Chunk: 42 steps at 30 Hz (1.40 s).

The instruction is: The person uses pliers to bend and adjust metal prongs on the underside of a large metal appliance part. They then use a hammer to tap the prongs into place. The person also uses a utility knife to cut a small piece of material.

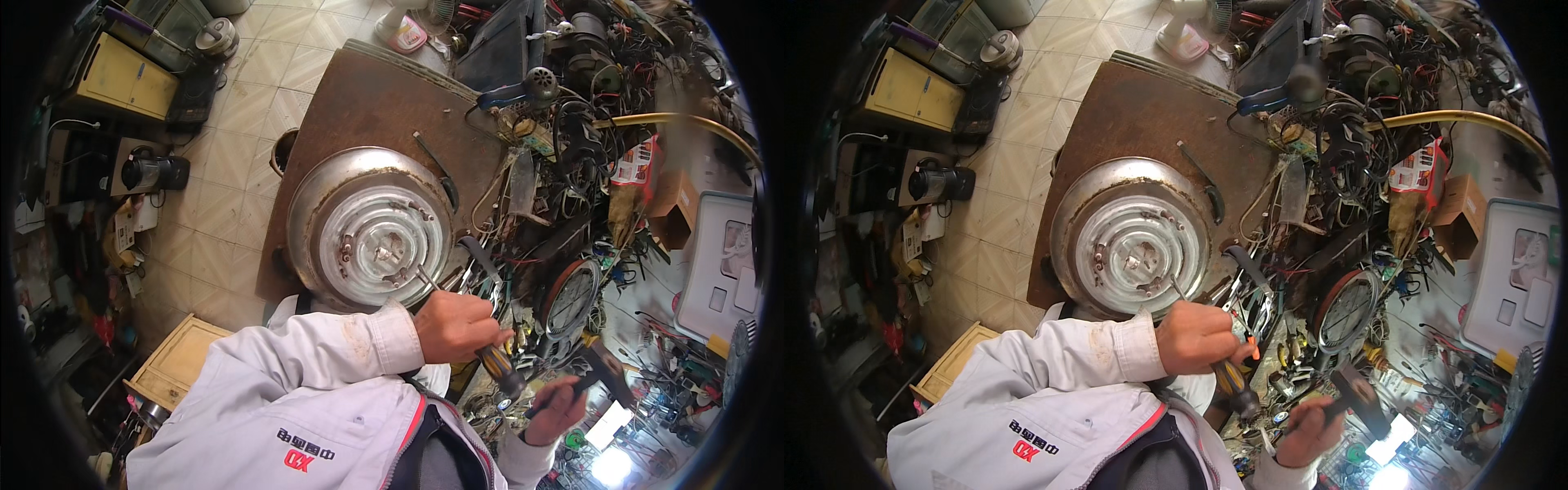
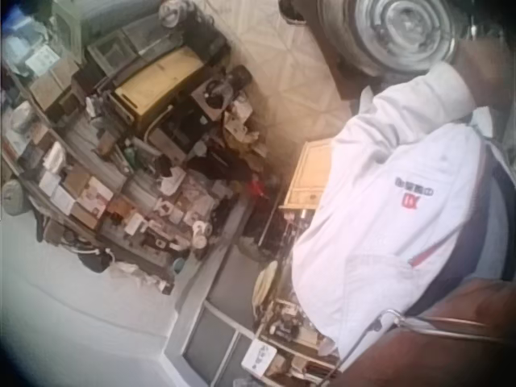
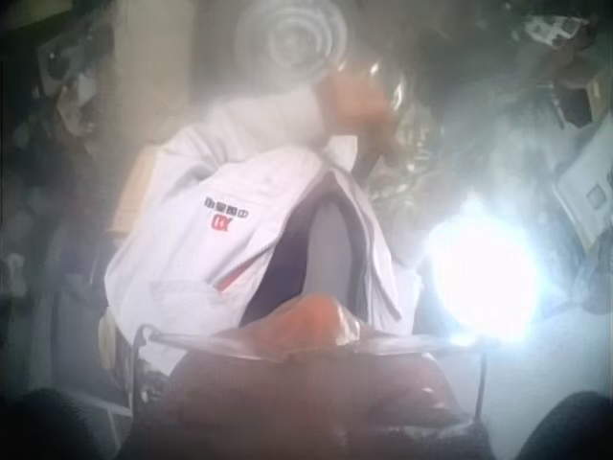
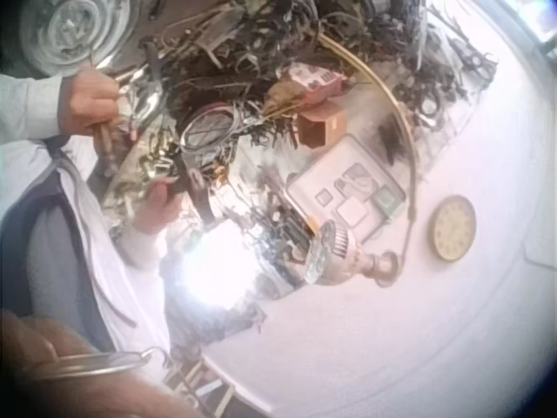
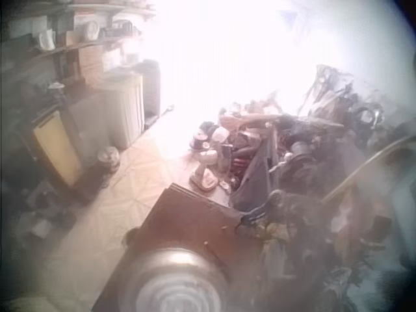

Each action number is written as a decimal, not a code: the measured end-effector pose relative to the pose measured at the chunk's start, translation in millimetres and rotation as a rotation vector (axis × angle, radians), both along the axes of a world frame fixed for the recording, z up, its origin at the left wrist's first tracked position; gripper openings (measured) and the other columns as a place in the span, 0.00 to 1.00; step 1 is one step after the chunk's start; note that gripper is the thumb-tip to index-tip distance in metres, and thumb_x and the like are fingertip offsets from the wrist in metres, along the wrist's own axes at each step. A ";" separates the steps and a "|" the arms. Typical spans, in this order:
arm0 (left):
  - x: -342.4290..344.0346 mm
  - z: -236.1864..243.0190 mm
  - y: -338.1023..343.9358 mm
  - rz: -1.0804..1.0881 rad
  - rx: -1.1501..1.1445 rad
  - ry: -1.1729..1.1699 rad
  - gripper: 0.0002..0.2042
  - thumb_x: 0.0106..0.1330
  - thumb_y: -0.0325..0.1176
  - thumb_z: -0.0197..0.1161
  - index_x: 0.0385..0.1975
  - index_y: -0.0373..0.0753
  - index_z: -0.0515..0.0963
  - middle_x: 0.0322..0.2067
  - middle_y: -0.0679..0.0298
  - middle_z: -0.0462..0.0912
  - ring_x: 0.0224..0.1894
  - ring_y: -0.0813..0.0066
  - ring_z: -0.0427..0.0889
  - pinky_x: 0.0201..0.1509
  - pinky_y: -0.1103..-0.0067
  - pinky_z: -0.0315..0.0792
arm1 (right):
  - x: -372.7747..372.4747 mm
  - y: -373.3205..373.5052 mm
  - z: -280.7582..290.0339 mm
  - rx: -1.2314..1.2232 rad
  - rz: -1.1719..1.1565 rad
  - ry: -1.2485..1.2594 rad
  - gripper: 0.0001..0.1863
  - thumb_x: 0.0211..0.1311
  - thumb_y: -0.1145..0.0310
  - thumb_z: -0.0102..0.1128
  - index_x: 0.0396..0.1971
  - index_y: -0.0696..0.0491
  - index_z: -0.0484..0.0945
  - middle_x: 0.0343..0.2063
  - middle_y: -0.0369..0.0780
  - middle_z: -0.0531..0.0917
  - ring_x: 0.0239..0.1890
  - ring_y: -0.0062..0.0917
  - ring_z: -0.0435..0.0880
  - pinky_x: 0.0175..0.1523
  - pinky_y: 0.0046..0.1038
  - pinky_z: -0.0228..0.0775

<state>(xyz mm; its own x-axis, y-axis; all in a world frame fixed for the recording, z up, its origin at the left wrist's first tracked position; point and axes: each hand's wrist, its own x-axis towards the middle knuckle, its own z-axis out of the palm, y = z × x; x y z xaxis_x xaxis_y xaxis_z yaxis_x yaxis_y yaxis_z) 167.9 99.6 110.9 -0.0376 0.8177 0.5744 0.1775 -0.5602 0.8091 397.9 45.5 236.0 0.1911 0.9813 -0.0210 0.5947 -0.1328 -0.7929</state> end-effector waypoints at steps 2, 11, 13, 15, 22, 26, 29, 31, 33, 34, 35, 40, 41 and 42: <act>0.7 9.9 -4.9 -0.048 0.034 0.005 0.17 0.60 0.34 0.72 0.17 0.41 0.68 0.16 0.65 0.65 0.16 0.68 0.73 0.17 0.70 0.65 | -0.9 -0.2 -18.7 -0.143 -0.024 0.033 0.13 0.75 0.61 0.52 0.34 0.55 0.71 0.17 0.32 0.71 0.15 0.14 0.67 0.18 0.19 0.56; 10.5 21.2 -31.1 -0.278 -0.032 -0.006 0.16 0.58 0.34 0.72 0.22 0.38 0.68 0.20 0.62 0.67 0.20 0.62 0.74 0.21 0.68 0.69 | 25.3 31.2 -183.6 -0.686 -0.001 0.256 0.13 0.71 0.62 0.58 0.30 0.54 0.72 0.15 0.33 0.73 0.11 0.16 0.70 0.15 0.22 0.58; 9.8 22.8 -36.7 -0.336 -0.132 0.089 0.15 0.56 0.32 0.72 0.25 0.38 0.69 0.22 0.62 0.70 0.23 0.62 0.76 0.24 0.70 0.71 | 29.7 30.0 -221.5 -0.696 -0.110 0.415 0.15 0.71 0.59 0.61 0.29 0.53 0.74 0.16 0.33 0.74 0.12 0.17 0.71 0.16 0.22 0.60; 5.1 24.9 -37.5 -0.348 -0.174 0.193 0.12 0.55 0.31 0.70 0.29 0.37 0.72 0.25 0.62 0.72 0.27 0.63 0.78 0.28 0.71 0.74 | 40.7 28.9 -242.6 -0.523 0.030 0.194 0.15 0.71 0.58 0.60 0.34 0.56 0.79 0.20 0.36 0.80 0.19 0.22 0.79 0.25 0.25 0.71; -11.3 17.6 -49.7 -0.419 -0.253 0.607 0.14 0.57 0.30 0.62 0.42 0.33 0.78 0.31 0.62 0.77 0.34 0.65 0.82 0.35 0.73 0.78 | 5.0 -0.1 -68.7 -0.197 0.300 0.359 0.25 0.70 0.53 0.56 0.52 0.61 0.78 0.46 0.45 0.84 0.46 0.32 0.85 0.52 0.33 0.76; -11.2 15.9 -56.0 -0.569 -0.182 0.657 0.13 0.57 0.30 0.62 0.40 0.32 0.79 0.32 0.62 0.77 0.35 0.66 0.82 0.36 0.73 0.79 | -32.8 -18.5 -39.9 -0.300 0.719 -0.209 0.26 0.52 0.64 0.74 0.49 0.61 0.78 0.41 0.50 0.84 0.38 0.44 0.85 0.43 0.37 0.78; -17.6 16.6 -57.4 -0.635 -0.132 0.614 0.14 0.58 0.32 0.64 0.42 0.33 0.80 0.38 0.60 0.80 0.39 0.62 0.83 0.41 0.71 0.80 | -38.3 -42.5 -57.5 -0.437 0.628 -0.098 0.16 0.58 0.69 0.69 0.44 0.59 0.79 0.34 0.49 0.84 0.32 0.46 0.85 0.36 0.36 0.76; -35.6 18.5 -44.2 -0.540 -0.008 0.515 0.15 0.59 0.33 0.65 0.44 0.33 0.81 0.42 0.57 0.82 0.42 0.60 0.84 0.46 0.69 0.80 | -31.7 -61.6 -72.0 -0.537 0.507 0.086 0.14 0.60 0.68 0.69 0.42 0.59 0.80 0.29 0.49 0.83 0.30 0.47 0.84 0.35 0.36 0.75; -74.3 27.5 -17.8 -0.399 -0.130 0.451 0.16 0.63 0.35 0.65 0.48 0.34 0.81 0.50 0.53 0.82 0.50 0.57 0.82 0.56 0.67 0.77 | -28.5 -72.3 -77.9 -0.553 0.423 0.005 0.14 0.65 0.62 0.66 0.35 0.59 0.79 0.23 0.50 0.81 0.25 0.48 0.81 0.31 0.37 0.71; -91.4 25.5 -7.2 -0.191 -0.221 0.475 0.15 0.65 0.35 0.63 0.48 0.34 0.81 0.51 0.51 0.82 0.52 0.56 0.81 0.58 0.67 0.74 | -28.0 -80.1 -84.2 -0.558 0.383 0.029 0.14 0.66 0.61 0.65 0.34 0.59 0.79 0.22 0.50 0.80 0.24 0.48 0.81 0.30 0.37 0.71; -105.8 25.7 4.8 0.017 -0.310 0.498 0.14 0.67 0.34 0.62 0.48 0.34 0.81 0.52 0.50 0.81 0.54 0.54 0.80 0.61 0.66 0.72 | -29.7 -86.7 -88.3 -0.565 0.342 0.056 0.15 0.66 0.60 0.65 0.34 0.59 0.79 0.21 0.50 0.80 0.24 0.48 0.81 0.30 0.37 0.71; -139.3 -62.8 45.3 0.234 -0.372 0.712 0.21 0.70 0.42 0.59 0.55 0.34 0.79 0.60 0.45 0.76 0.64 0.49 0.71 0.70 0.62 0.62 | -49.5 -86.2 -101.8 -0.477 0.331 0.069 0.14 0.66 0.61 0.64 0.33 0.58 0.79 0.21 0.50 0.80 0.25 0.49 0.81 0.30 0.38 0.71; -142.3 -79.0 47.6 0.239 -0.430 0.706 0.22 0.70 0.44 0.59 0.56 0.34 0.79 0.61 0.45 0.75 0.65 0.49 0.70 0.71 0.62 0.60 | -52.4 -85.1 -104.0 -0.468 0.324 0.082 0.14 0.66 0.61 0.64 0.34 0.58 0.79 0.21 0.50 0.80 0.25 0.50 0.81 0.30 0.38 0.71; -142.7 -85.1 49.2 0.242 -0.491 0.697 0.23 0.70 0.46 0.58 0.57 0.35 0.78 0.62 0.46 0.74 0.66 0.49 0.69 0.72 0.62 0.59 | -53.0 -86.3 -109.1 -0.451 0.334 0.075 0.13 0.67 0.62 0.64 0.34 0.58 0.79 0.22 0.51 0.81 0.27 0.52 0.82 0.31 0.40 0.71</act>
<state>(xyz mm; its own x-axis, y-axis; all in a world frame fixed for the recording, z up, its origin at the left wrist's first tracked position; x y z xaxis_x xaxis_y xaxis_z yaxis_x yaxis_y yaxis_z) 25.2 148.8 25.7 -0.0138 0.9930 0.1173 0.7888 -0.0613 0.6116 344.9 -40.8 126.9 -0.1464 0.8789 -0.4539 0.6067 -0.2826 -0.7430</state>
